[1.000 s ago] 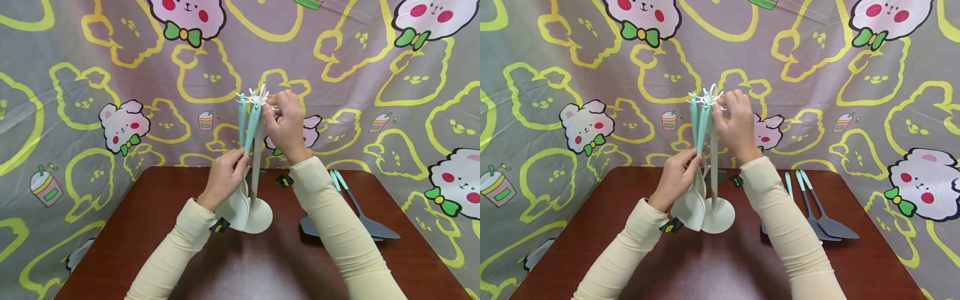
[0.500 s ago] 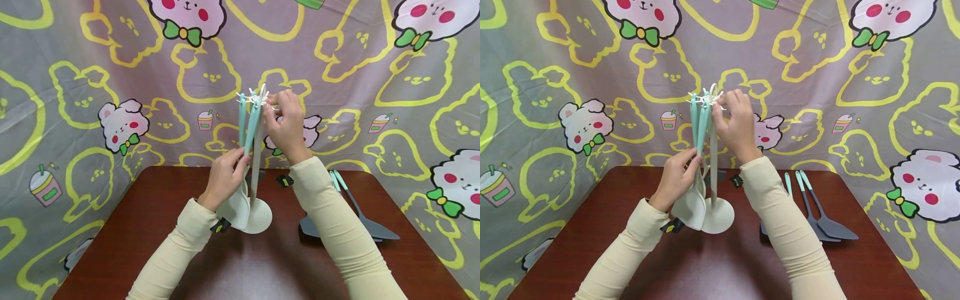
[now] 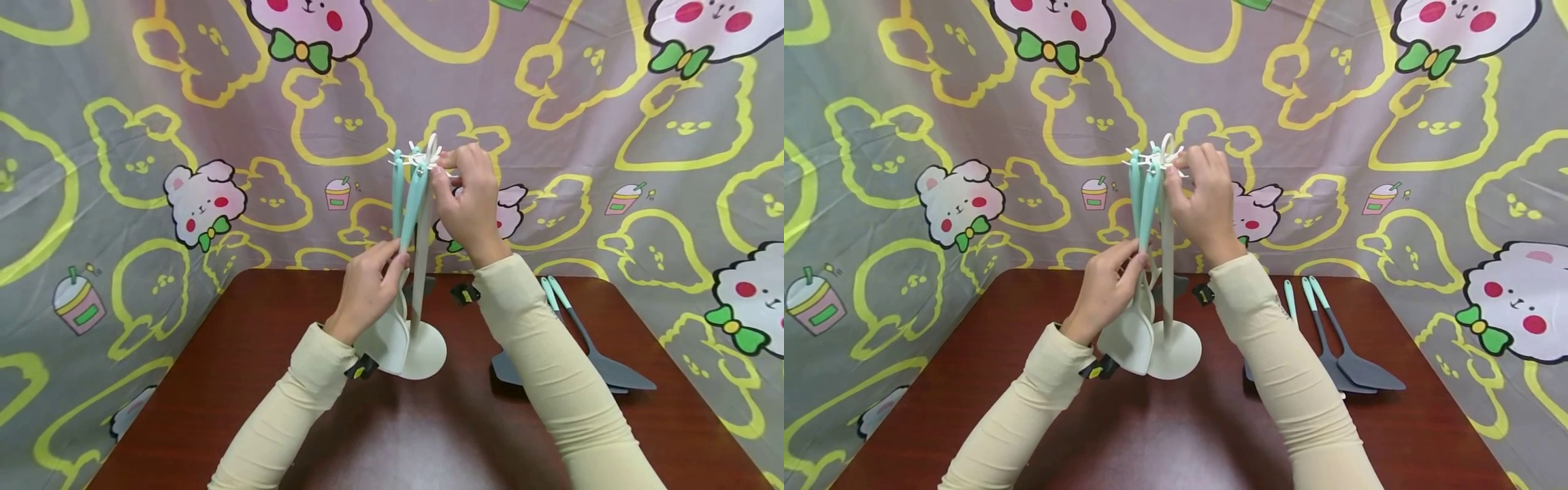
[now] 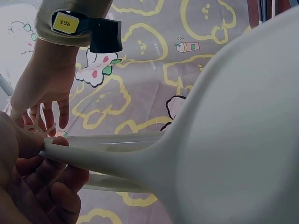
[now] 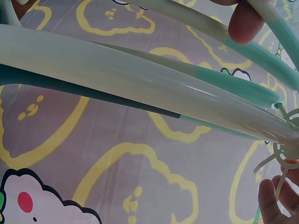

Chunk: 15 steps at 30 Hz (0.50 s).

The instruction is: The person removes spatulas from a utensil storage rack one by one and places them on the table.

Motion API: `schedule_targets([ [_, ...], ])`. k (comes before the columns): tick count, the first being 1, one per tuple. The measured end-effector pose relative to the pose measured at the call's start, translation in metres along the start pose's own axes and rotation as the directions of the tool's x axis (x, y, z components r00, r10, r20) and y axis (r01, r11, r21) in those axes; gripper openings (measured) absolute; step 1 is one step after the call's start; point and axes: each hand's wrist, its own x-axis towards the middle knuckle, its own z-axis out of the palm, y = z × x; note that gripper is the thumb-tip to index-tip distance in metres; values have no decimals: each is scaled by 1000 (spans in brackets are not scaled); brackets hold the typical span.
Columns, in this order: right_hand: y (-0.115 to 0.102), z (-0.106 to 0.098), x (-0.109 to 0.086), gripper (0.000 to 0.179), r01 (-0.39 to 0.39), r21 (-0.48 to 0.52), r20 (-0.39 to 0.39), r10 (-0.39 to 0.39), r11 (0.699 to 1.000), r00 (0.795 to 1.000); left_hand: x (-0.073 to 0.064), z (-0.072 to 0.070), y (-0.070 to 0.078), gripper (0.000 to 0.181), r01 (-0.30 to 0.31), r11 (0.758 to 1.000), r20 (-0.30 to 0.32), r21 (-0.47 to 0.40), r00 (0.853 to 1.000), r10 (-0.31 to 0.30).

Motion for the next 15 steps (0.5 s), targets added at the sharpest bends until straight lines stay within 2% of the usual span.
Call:
schedule_targets([
  [15, 0, 1, -1, 24, 1, 6, -1, -1, 1000, 1000, -2, -2, 1, 15, -17, 1000, -6, -14, 1000, 17],
])
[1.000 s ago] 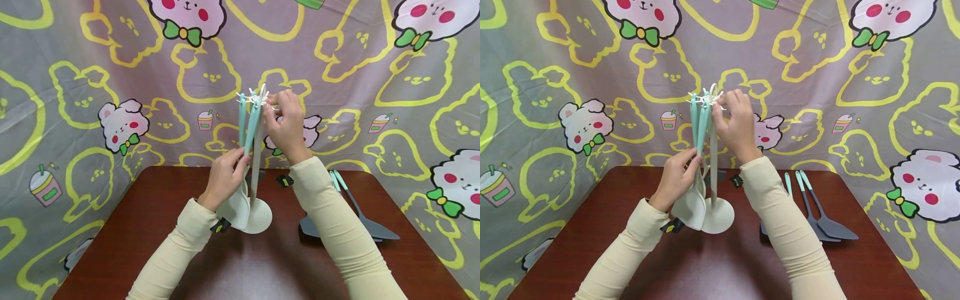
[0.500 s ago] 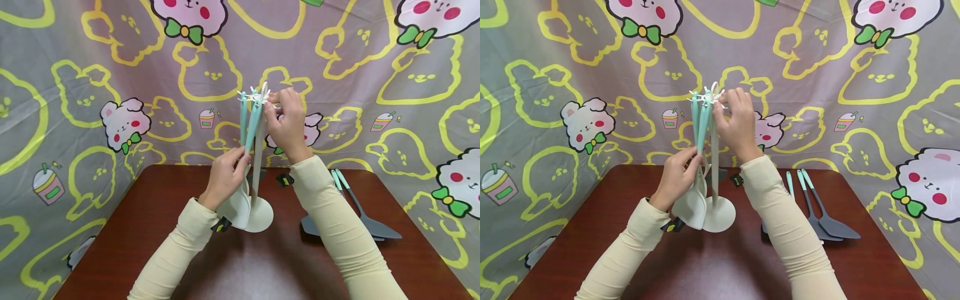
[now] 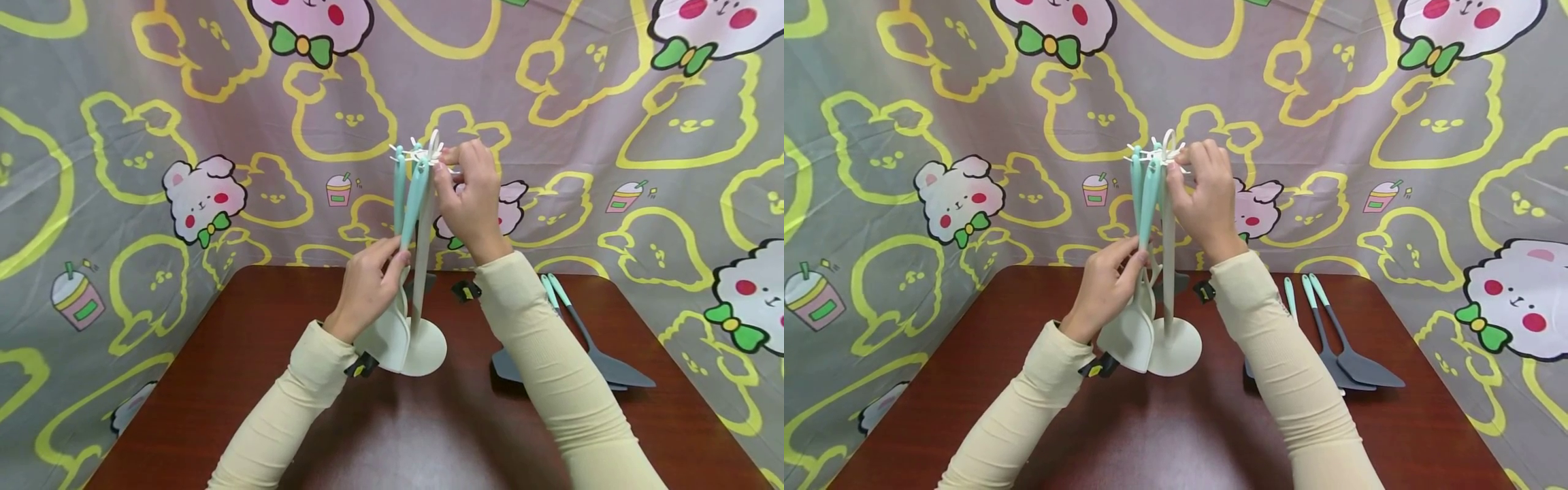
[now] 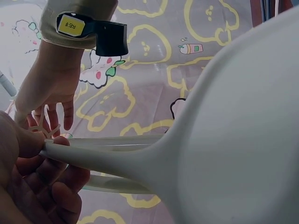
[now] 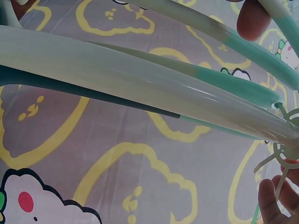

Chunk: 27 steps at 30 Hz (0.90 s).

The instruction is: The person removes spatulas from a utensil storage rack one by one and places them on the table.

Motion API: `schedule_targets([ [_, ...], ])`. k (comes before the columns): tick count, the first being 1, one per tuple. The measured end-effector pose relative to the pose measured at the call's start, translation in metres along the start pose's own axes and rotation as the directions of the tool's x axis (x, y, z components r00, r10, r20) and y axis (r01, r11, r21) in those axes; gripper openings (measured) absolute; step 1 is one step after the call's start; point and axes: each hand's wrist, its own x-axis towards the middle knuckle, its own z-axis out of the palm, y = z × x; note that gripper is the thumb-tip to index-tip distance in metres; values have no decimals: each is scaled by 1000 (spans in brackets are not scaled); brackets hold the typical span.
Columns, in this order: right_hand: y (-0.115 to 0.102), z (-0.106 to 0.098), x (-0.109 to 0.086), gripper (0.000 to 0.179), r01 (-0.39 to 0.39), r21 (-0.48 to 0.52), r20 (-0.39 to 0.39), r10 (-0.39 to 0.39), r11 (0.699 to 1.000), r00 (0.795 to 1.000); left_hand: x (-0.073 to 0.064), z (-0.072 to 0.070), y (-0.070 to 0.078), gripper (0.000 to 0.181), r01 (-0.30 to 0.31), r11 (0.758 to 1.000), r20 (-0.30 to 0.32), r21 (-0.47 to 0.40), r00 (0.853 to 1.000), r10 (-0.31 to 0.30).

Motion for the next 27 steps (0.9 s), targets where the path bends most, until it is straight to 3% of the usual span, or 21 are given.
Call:
schedule_targets([
  [27, 3, 1, 1, 24, -2, -3, 0, 2, 1000, 1000, 0, 1, 0, 14, 9, 999, -10, -31, 1000, -9],
])
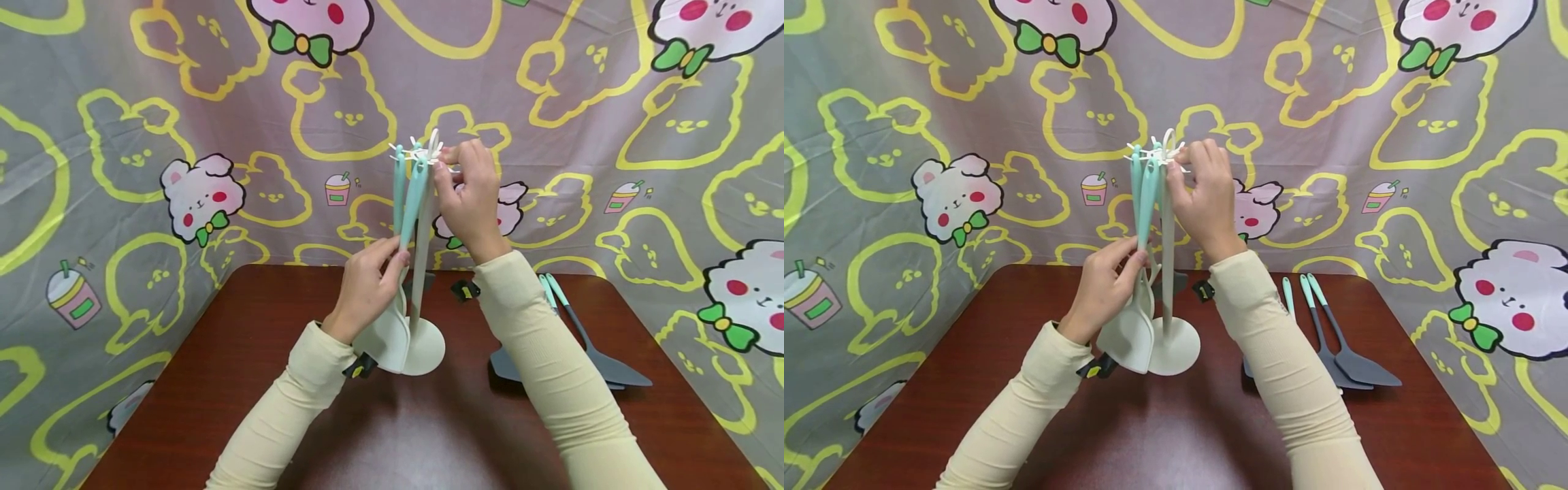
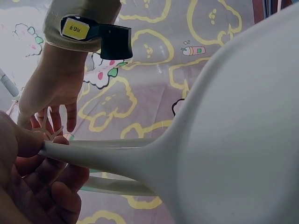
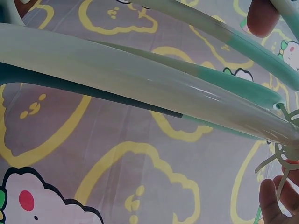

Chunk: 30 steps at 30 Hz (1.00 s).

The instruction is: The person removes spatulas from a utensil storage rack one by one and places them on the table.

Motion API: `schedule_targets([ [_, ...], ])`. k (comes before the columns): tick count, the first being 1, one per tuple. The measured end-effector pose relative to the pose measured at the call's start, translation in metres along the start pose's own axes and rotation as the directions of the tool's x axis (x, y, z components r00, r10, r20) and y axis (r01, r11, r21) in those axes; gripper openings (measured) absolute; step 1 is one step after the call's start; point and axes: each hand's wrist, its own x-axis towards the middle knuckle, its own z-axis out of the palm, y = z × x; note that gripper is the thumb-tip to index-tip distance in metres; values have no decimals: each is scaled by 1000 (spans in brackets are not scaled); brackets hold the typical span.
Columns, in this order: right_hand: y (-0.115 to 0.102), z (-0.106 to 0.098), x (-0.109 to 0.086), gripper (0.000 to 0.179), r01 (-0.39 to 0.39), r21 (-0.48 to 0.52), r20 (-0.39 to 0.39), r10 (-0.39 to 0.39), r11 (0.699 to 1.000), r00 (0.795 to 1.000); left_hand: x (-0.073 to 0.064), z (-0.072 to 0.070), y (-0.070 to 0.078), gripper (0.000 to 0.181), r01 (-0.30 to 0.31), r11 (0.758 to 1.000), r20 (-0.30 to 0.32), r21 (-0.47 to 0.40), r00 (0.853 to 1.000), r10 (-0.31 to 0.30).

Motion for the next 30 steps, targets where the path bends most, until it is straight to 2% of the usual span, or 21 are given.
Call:
schedule_targets([
  [30, 1, 1, 0, 23, -17, 3, -10, 17, 1000, 1000, -2, -7, 2, 13, -38, 999, -25, -25, 999, 38],
])
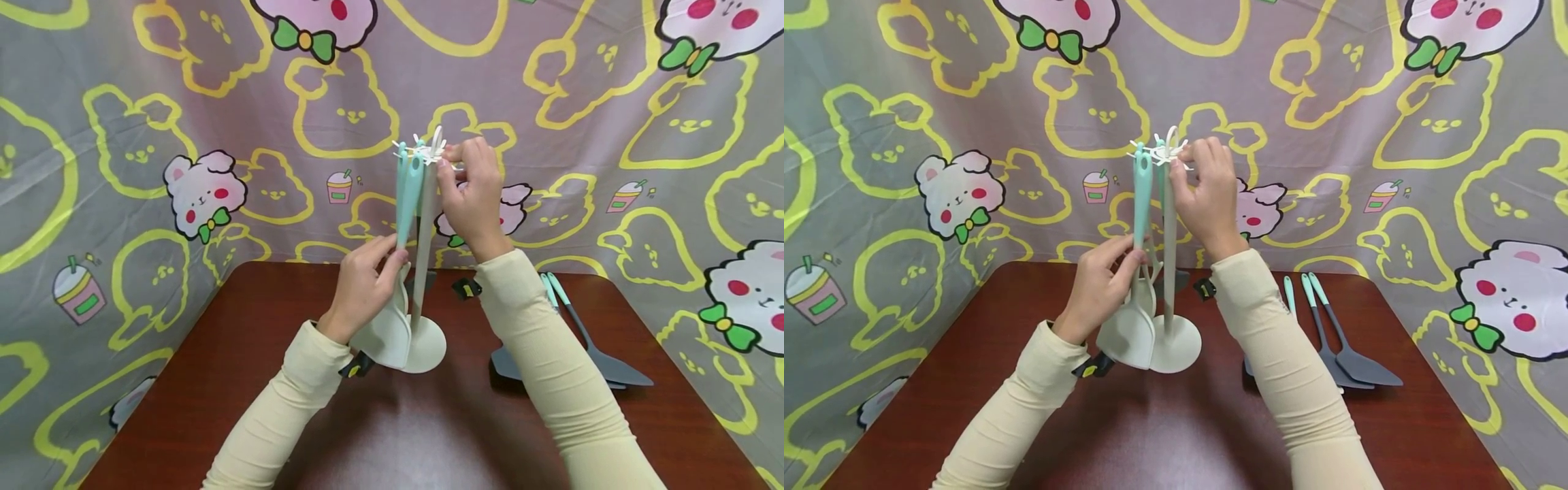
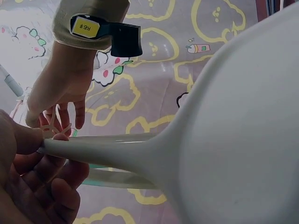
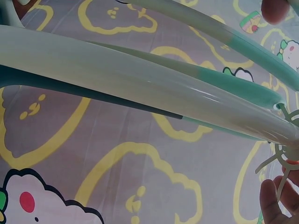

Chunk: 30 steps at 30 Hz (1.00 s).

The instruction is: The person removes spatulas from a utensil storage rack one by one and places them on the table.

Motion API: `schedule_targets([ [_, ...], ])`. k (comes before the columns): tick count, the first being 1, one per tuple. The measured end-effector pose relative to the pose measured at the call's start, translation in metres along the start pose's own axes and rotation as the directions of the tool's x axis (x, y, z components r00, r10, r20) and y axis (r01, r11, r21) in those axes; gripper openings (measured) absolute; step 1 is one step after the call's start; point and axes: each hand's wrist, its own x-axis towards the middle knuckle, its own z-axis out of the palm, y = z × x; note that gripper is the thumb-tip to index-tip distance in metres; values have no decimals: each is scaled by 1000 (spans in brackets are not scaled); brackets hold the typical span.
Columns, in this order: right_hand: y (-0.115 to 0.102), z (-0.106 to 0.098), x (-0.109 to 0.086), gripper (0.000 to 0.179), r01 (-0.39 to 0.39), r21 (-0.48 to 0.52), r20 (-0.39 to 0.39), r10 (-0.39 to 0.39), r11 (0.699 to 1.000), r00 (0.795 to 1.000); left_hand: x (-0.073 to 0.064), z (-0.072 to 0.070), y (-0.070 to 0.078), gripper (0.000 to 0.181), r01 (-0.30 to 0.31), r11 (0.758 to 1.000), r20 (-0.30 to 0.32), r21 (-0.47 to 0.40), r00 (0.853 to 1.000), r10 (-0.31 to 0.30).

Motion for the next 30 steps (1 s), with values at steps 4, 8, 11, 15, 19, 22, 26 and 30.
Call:
schedule_targets([
  [4, 0, 0, 1, 24, -8, 8, -12, 8, 1000, 1000, 0, -3, -2, 13, 8, 1000, 4, 10, 1000, -8],
  [8, 0, 1, 0, 24, -12, 10, -11, 12, 1000, 1000, -1, -7, -5, 13, 15, 999, 2, 28, 1000, -15],
  [11, 0, 2, 0, 23, -16, 15, -16, 16, 1000, 1000, -2, -11, -7, 13, 21, 999, 1, 48, 1000, -21],
  [15, 0, 4, 1, 23, -29, 32, -34, 30, 999, 999, -4, -15, -11, 13, 38, 998, 8, 60, 999, -38],
  [19, -2, 4, 1, 23, -40, 42, -49, 42, 998, 998, -6, -19, -15, 13, 61, 995, 13, 84, 998, -62],
  [22, -3, 3, 1, 23, -47, 38, -46, 49, 998, 998, -8, -22, -18, 13, 76, 991, 14, 107, 997, -77],
  [26, -3, 2, 0, 23, -48, 27, -38, 49, 998, 998, -10, -26, -23, 12, 81, 988, 6, 131, 997, -83],
  [30, -2, 1, 0, 24, -37, 17, -32, 38, 999, 999, -12, -31, -28, 12, 81, 985, -1, 150, 997, -81],
])
